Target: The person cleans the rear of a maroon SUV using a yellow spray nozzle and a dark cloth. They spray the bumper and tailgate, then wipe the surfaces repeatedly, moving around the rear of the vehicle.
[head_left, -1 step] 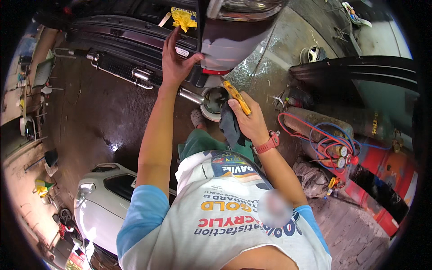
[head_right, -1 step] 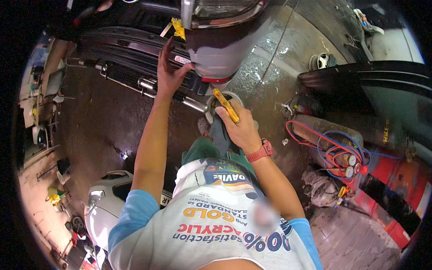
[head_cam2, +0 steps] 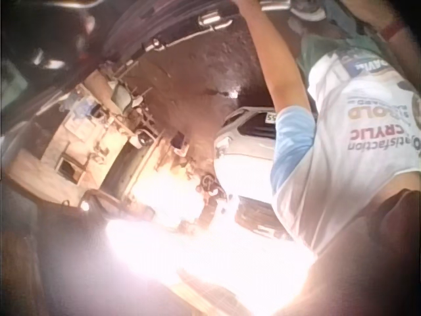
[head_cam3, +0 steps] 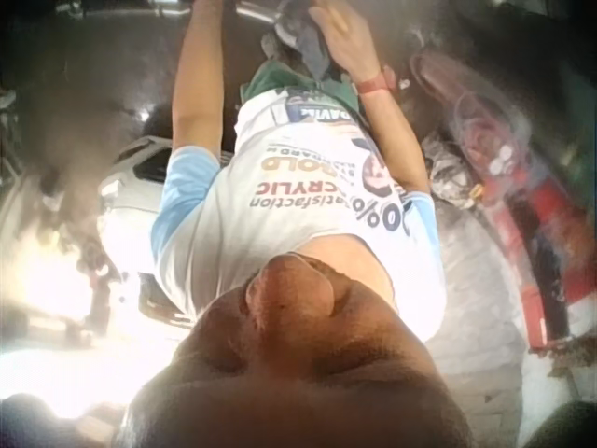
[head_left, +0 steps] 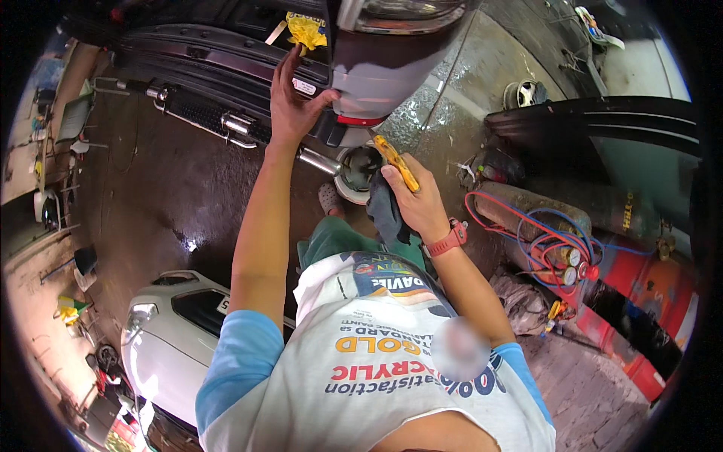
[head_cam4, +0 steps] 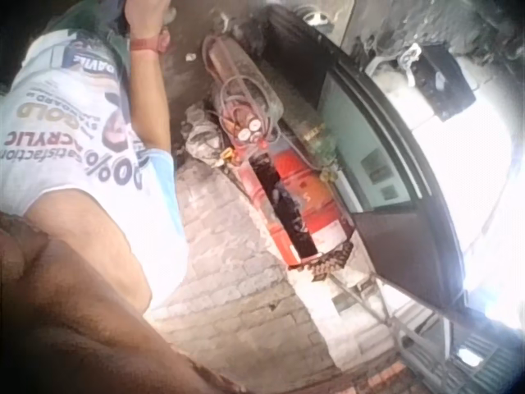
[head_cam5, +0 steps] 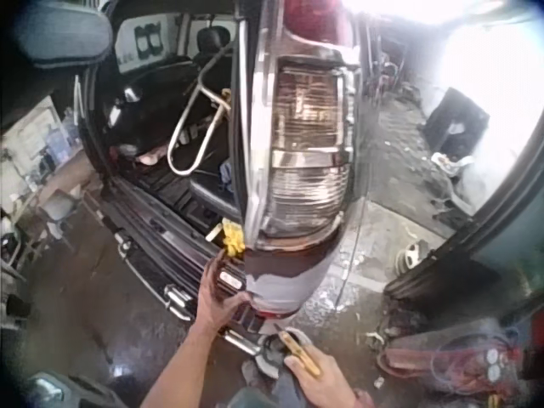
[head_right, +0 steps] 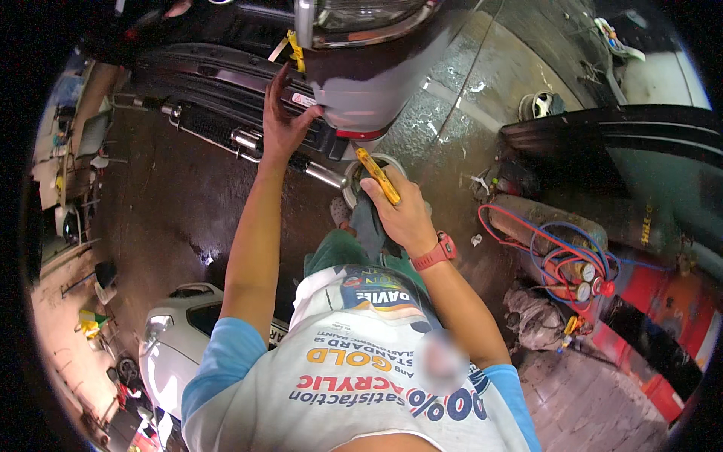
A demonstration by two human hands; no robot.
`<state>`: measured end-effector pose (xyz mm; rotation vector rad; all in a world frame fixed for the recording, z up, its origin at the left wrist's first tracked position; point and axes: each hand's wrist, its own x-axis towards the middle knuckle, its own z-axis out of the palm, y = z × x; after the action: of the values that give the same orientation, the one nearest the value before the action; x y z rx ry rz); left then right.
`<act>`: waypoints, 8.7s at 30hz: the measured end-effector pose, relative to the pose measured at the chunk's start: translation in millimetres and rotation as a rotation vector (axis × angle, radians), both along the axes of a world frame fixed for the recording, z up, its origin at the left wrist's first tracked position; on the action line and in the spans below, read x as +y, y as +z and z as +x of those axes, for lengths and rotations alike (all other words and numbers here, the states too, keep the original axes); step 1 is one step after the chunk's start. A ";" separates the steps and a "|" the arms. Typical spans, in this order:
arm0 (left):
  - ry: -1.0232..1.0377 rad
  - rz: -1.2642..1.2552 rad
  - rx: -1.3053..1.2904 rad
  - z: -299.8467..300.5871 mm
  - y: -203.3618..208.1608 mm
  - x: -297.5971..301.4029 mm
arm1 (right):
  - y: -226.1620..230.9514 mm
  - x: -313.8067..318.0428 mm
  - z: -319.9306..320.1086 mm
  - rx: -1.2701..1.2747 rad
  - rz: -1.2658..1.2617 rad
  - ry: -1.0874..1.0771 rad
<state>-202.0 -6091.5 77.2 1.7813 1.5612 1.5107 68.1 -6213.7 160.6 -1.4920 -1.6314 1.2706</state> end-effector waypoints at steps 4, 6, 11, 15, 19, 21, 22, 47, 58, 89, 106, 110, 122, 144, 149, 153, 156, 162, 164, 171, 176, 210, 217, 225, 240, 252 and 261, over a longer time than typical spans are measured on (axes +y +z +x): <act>0.093 -0.122 -0.207 24.3 -68.8 -20.5 | -10.9 9.9 47.9 0.046 -0.043 0.060; 0.276 -0.411 0.088 37.2 -95.0 -27.9 | -15.5 30.9 70.4 0.087 0.038 0.046; 0.374 -1.165 0.313 74.1 -186.6 -134.9 | -31.8 46.8 119.8 0.009 0.006 0.018; 0.371 -1.237 0.087 134.2 -174.6 -218.3 | -22.1 56.8 126.1 0.085 0.028 0.190; 0.393 -1.293 -0.023 167.4 -179.0 -270.4 | -14.9 58.7 116.0 0.139 0.010 0.240; 0.423 -1.290 -0.023 178.7 -171.8 -291.5 | -21.0 60.7 114.4 0.134 0.017 0.302; 0.433 -1.290 -0.024 184.0 -167.6 -299.4 | -27.1 61.2 113.9 0.128 0.021 0.330; 0.265 -1.445 0.088 177.0 -100.0 -329.5 | -137.9 76.3 103.9 0.032 -0.103 0.111; 0.297 -1.411 -0.035 89.9 -123.4 -372.7 | -146.9 65.4 31.6 -0.051 -0.054 0.045; 0.169 -1.419 0.001 -59.6 -165.4 -378.8 | -185.1 47.2 22.0 -0.001 -0.152 -0.331; 0.247 -1.464 -0.022 -75.1 -155.2 -417.7 | -195.7 29.0 -49.0 0.040 -0.082 -0.258; 0.272 -1.461 -0.050 -74.2 -155.0 -422.8 | -199.7 31.4 -61.4 -0.013 -0.103 -0.235; 0.239 -1.413 -0.032 -75.8 -167.5 -424.5 | -190.7 31.8 -81.4 0.044 -0.047 -0.263; 0.208 -1.416 -0.027 -69.0 -166.9 -410.8 | -202.3 42.2 -6.3 -0.036 -0.145 -0.425; 0.210 -1.429 -0.012 -67.7 -161.8 -403.6 | -210.7 35.6 -13.2 -0.060 -0.162 -0.417; 0.227 -1.456 -0.015 -67.3 -163.0 -406.7 | -199.9 29.3 -28.8 0.037 -0.141 -0.351; 0.224 -1.464 0.004 -66.2 -159.4 -406.0 | -186.7 26.4 -44.2 -0.037 -0.132 -0.333; 0.242 -1.444 -0.039 -69.7 -162.6 -414.0 | -212.0 28.6 -73.2 0.019 -0.086 -0.273; 0.235 -1.446 -0.022 -70.8 -160.3 -410.1 | -221.3 32.5 -78.9 -0.023 -0.065 -0.259; 0.231 -1.429 -0.042 -74.0 -169.2 -420.3 | -192.2 33.7 -81.1 0.066 -0.051 -0.275; 0.219 -1.444 -0.041 -70.6 -167.9 -412.5 | -181.6 31.8 -63.5 -0.014 -0.088 -0.363; 0.234 -0.636 0.259 136.0 -150.0 -54.6 | -151.2 -7.0 35.2 0.155 -0.164 -0.253; -0.021 -0.623 0.551 202.1 -148.7 -73.8 | -140.5 16.4 93.7 0.183 -0.253 -0.283; -0.228 -0.627 1.301 188.1 -130.5 -77.0 | -139.2 39.0 120.1 0.303 -0.186 -0.150; -0.200 -0.327 2.140 265.6 -93.5 105.9 | -156.0 46.5 181.6 0.409 -0.330 -0.051; -0.944 -0.935 2.056 129.2 -99.4 -65.8 | -169.7 72.7 182.9 0.490 -0.295 -0.083; -0.438 -0.356 2.262 259.9 -82.7 86.2 | -186.3 73.4 177.8 0.391 -0.302 0.019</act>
<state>57.9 -6005.3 -5.5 2.9647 1.2360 -1.7021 245.9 -6140.3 -25.7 -1.2883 -1.2420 1.7532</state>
